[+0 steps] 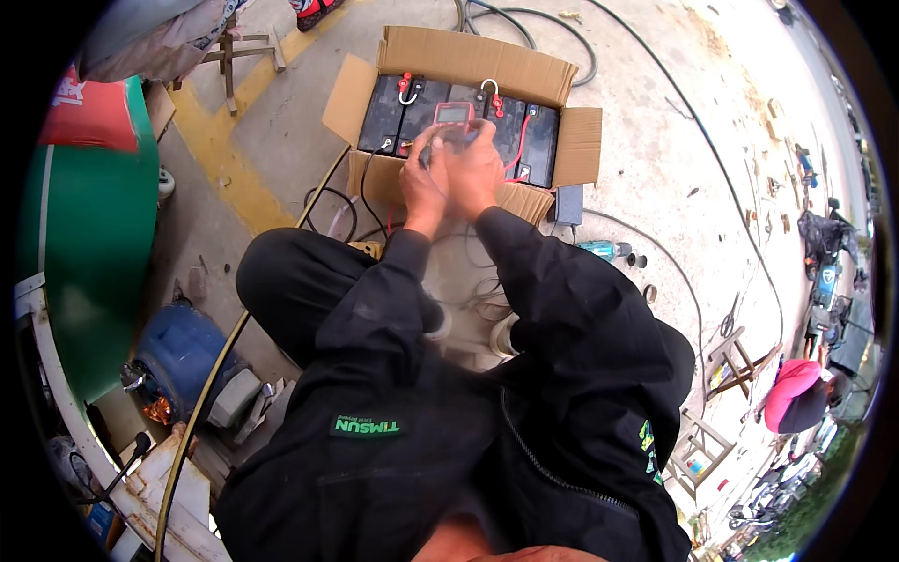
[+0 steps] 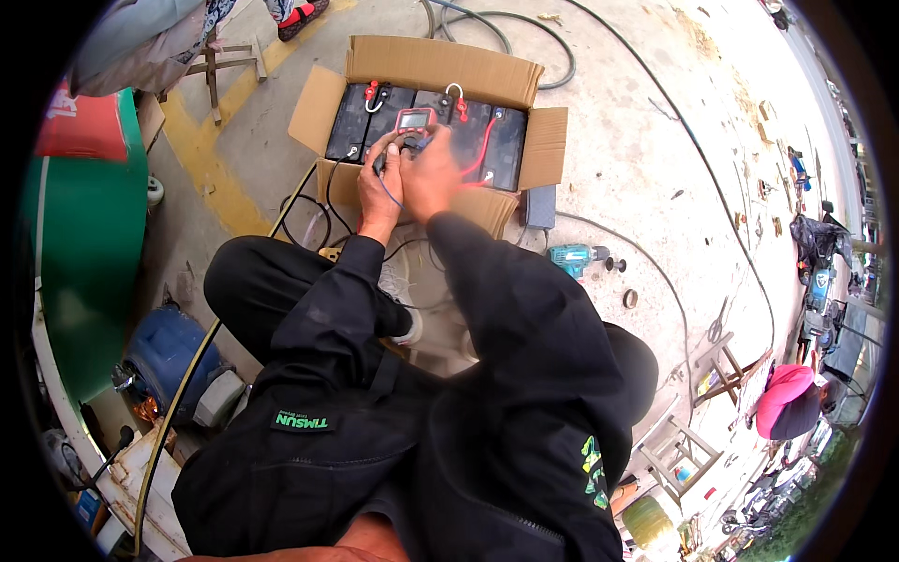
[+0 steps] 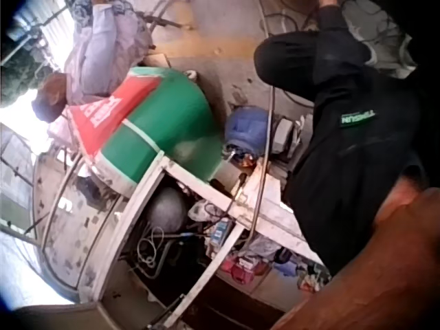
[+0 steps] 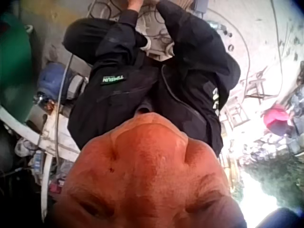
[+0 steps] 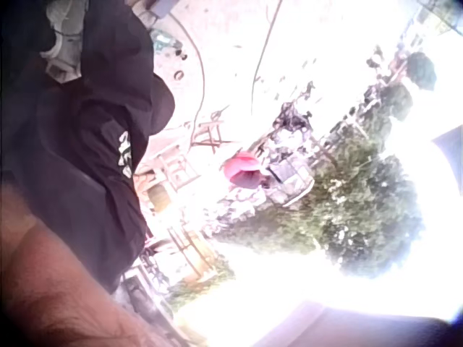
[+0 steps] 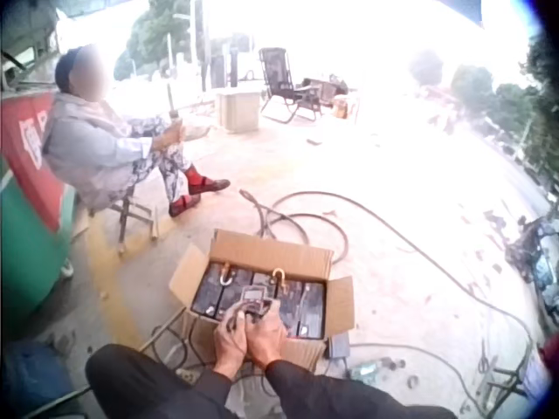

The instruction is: The person sits on the ground and works on a battery pack placed in a cardboard box. They use a multimeter to measure voltage at the battery terminals and manipulate wires connected to the pack. The person also handles a power drill and a red plastic object during the process.

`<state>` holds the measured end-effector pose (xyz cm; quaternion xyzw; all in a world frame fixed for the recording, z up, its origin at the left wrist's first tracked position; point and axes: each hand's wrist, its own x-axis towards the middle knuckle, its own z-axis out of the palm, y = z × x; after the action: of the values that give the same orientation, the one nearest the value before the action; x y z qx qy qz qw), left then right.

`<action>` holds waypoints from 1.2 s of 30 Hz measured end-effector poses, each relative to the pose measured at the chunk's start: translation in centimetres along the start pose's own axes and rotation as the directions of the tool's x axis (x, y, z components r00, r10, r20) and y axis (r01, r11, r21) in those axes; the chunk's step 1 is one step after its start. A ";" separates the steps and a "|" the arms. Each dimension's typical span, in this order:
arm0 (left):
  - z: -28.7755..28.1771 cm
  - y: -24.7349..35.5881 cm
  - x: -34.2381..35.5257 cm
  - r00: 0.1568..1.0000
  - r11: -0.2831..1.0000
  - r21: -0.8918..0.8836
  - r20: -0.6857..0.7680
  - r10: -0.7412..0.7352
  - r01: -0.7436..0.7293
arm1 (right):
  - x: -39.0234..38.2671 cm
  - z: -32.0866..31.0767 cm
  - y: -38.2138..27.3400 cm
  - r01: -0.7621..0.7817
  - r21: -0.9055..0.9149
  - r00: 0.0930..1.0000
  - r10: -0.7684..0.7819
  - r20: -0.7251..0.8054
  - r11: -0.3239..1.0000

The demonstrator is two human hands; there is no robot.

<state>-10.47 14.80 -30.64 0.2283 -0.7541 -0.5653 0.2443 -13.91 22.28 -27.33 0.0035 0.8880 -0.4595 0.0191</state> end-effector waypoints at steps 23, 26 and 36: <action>-4.0 -1.9 0.3 0.960 0.977 0.118 -0.194 0.200 -0.180 | -0.1 -1.3 -0.6 0.284 0.350 0.944 -0.196 -0.266 0.893; -6.5 -4.5 1.1 0.987 0.994 0.090 -0.152 -0.051 0.066 | -2.2 0.5 -1.8 0.304 0.359 0.951 -0.255 -0.177 0.883; -7.5 -4.8 1.3 0.998 0.987 0.155 -0.059 -0.035 0.044 | -8.8 4.0 -0.8 0.369 0.306 0.928 -0.367 -0.066 0.877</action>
<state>-6.44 7.24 -33.28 0.2773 -0.7844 -0.5025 0.2353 -4.99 18.67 -28.69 -0.1610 0.7881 -0.5897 -0.0721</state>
